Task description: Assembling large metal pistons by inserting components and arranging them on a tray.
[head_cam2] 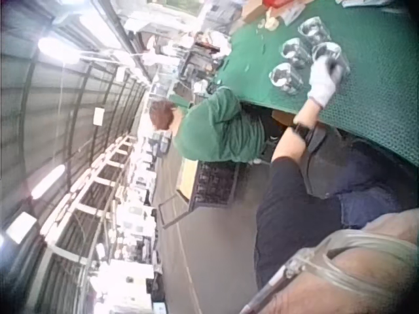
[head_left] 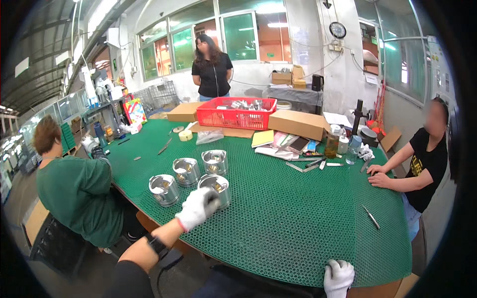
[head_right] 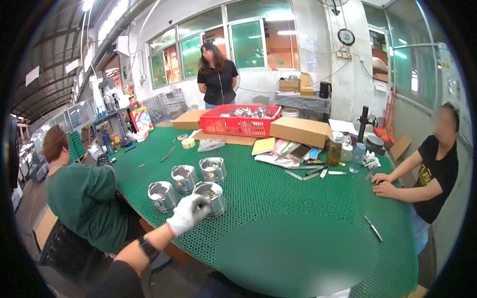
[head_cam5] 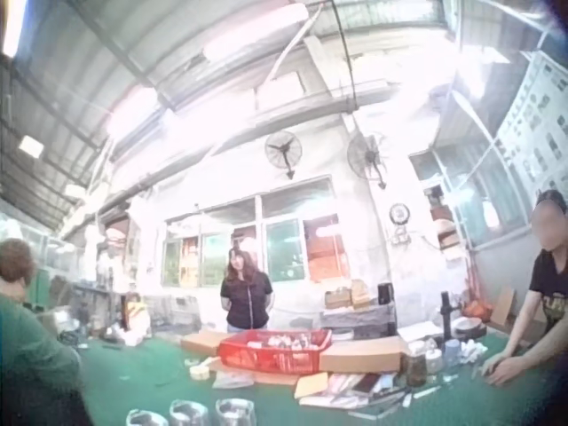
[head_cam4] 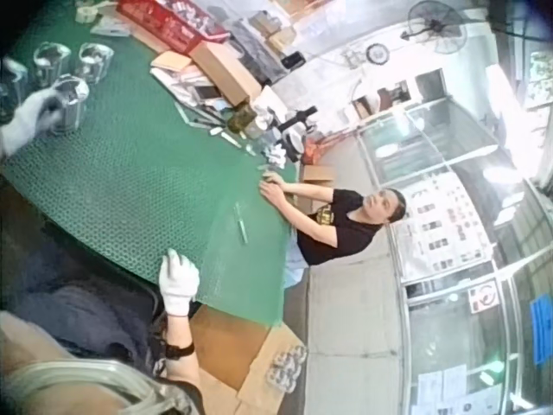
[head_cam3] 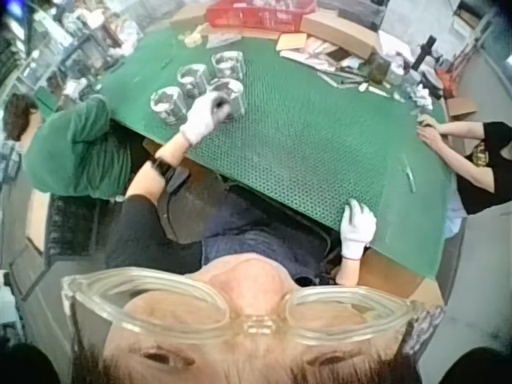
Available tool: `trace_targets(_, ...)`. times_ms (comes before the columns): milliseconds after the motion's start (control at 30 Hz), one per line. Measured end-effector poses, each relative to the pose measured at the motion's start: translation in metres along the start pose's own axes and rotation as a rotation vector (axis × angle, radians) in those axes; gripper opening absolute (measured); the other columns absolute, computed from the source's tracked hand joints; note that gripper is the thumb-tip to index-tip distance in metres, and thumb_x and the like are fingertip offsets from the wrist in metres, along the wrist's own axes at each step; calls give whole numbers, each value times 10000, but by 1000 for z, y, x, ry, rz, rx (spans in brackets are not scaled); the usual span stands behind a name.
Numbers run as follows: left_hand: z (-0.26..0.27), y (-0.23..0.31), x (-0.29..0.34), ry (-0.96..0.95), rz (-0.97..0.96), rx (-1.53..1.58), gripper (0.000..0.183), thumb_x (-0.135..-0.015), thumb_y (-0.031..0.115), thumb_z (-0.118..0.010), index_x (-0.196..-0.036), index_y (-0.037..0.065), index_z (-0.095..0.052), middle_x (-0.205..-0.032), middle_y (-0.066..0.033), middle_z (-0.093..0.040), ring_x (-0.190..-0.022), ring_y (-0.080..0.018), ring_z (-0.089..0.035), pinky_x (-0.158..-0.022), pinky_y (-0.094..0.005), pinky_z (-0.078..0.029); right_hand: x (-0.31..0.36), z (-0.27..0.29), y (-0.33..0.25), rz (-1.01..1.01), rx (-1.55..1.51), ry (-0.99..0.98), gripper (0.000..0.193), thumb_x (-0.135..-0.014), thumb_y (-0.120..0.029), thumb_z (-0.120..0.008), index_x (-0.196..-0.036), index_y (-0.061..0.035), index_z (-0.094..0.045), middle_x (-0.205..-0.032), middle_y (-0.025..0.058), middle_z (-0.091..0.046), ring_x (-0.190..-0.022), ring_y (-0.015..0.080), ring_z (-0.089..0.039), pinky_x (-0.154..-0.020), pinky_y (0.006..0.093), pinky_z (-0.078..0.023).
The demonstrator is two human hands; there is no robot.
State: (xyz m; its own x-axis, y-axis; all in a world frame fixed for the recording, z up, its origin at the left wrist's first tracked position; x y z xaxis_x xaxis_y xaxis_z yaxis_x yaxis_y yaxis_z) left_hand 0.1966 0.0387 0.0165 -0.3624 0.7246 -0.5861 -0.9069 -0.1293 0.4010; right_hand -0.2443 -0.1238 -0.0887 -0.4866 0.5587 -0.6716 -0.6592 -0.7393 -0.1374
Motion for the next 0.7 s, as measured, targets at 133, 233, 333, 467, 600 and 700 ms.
trace_targets(133,-14,48,60,-239,-230,169,120,-784,102,-732,-852,52,-646,-829,-116,-669,-769,-315,-657,-703,-409,-529,5,-4,9,17,-27,45,241,-686,-98,-692,-925,-121,-676,-849,73,-624,-790,290,-593,-741,430,-469)
trace_targets(233,-44,65,85,-375,-281,389,120,-809,110,-717,-847,44,-624,-832,-113,-653,-787,-318,-645,-706,-416,-520,3,-7,10,27,-13,82,237,-691,-93,-691,-925,-120,-674,-851,72,-623,-786,289,-593,-740,428,-467)
trace_targets(333,-72,78,98,-599,-433,449,184,-857,205,-691,-860,37,-616,-840,-125,-634,-827,-341,-623,-747,-436,-506,1,-5,6,19,25,83,231,-695,-91,-691,-924,-114,-673,-847,75,-622,-786,289,-595,-740,423,-467)
trace_targets(467,-65,132,95,-767,-663,668,369,-858,396,-670,-930,35,-646,-906,-145,-641,-900,-345,-612,-820,-452,-489,8,1,1,8,45,68,226,-699,-88,-697,-922,-104,-669,-847,82,-619,-785,298,-592,-739,417,-468)
trace_targets(600,-30,215,83,-1051,-1001,1141,507,-891,461,-622,-1141,20,-634,-1072,-178,-641,-1006,-384,-593,-865,-478,-469,7,10,-1,-13,29,-18,255,-706,-113,-734,-955,-107,-681,-823,111,-620,-753,324,-596,-686,439,-487)
trace_targets(700,-29,260,110,-1201,-1273,1339,396,-928,364,-576,-1133,30,-631,-1051,-169,-640,-1014,-357,-597,-889,-482,-468,-10,12,-7,35,-27,52,216,-744,-120,-734,-954,-108,-685,-817,109,-626,-729,317,-597,-636,431,-486)
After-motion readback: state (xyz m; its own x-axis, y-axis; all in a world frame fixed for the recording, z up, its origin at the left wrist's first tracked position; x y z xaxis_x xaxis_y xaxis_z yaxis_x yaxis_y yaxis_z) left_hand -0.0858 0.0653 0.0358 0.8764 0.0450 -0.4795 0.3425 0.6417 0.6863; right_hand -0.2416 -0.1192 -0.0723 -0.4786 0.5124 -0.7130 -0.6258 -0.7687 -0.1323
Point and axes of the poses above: each hand's wrist, its own x-axis away from the middle knuckle, its own z-axis out of the back of the hand, y = z × x, the point moved 4 cm from there along -x, towards the middle knuckle
